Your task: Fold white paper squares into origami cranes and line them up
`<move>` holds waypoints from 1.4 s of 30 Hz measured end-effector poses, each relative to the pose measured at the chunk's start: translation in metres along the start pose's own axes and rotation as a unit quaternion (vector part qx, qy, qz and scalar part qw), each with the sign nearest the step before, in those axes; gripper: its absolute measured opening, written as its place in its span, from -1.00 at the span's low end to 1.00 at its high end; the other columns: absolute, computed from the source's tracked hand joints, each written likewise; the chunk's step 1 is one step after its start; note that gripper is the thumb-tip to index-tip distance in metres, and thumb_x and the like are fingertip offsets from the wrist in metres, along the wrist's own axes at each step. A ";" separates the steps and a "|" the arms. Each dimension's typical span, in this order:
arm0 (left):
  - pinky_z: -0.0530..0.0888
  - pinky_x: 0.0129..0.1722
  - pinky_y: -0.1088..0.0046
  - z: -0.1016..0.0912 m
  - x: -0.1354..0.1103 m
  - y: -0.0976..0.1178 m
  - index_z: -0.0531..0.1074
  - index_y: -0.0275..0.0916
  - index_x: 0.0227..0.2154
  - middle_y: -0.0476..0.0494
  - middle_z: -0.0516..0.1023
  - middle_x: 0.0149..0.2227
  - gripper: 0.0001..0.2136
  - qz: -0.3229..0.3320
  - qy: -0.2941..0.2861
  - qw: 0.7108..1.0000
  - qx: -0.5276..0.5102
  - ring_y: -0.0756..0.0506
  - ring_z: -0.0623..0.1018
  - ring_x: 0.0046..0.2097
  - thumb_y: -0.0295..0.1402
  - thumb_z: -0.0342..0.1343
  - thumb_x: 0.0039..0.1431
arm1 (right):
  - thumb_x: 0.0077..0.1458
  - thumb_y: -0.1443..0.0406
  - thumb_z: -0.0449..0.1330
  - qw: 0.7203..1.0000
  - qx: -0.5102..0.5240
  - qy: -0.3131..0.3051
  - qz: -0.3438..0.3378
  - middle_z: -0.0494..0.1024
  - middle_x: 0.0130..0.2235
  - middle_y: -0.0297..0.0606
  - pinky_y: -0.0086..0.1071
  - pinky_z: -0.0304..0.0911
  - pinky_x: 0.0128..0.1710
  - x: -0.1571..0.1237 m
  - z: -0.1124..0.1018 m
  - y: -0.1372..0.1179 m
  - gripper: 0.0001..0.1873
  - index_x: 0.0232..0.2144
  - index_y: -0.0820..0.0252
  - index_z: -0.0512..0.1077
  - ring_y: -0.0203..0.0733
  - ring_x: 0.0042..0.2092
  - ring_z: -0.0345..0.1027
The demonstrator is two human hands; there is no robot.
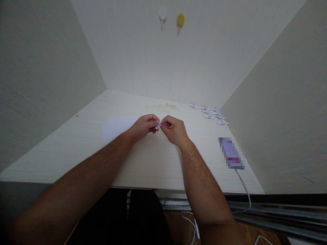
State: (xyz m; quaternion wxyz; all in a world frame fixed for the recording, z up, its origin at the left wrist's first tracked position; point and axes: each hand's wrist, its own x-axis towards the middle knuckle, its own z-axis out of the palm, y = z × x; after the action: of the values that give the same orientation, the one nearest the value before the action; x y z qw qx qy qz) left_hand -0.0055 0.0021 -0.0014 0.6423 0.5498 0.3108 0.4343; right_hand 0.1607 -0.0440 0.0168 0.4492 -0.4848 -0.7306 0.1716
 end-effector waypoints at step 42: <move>0.44 -0.47 0.54 0.000 0.001 0.003 0.36 -0.29 -0.44 0.00 0.52 -0.52 -0.76 0.110 0.012 0.993 0.049 0.05 0.50 -0.50 -0.41 0.34 -0.12 | -0.15 0.26 0.34 0.969 0.196 0.067 0.137 0.52 -0.51 -0.34 -0.42 0.32 -0.53 0.006 0.008 -0.004 -0.82 -0.47 0.20 0.45 -0.33 -0.53 0.37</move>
State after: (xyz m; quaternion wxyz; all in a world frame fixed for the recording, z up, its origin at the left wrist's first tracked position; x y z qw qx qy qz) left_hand -0.0055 0.0034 0.0012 0.5591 0.6064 0.2766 0.4932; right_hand 0.1506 -0.0395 0.0180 0.5554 -0.4930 -0.5775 0.3391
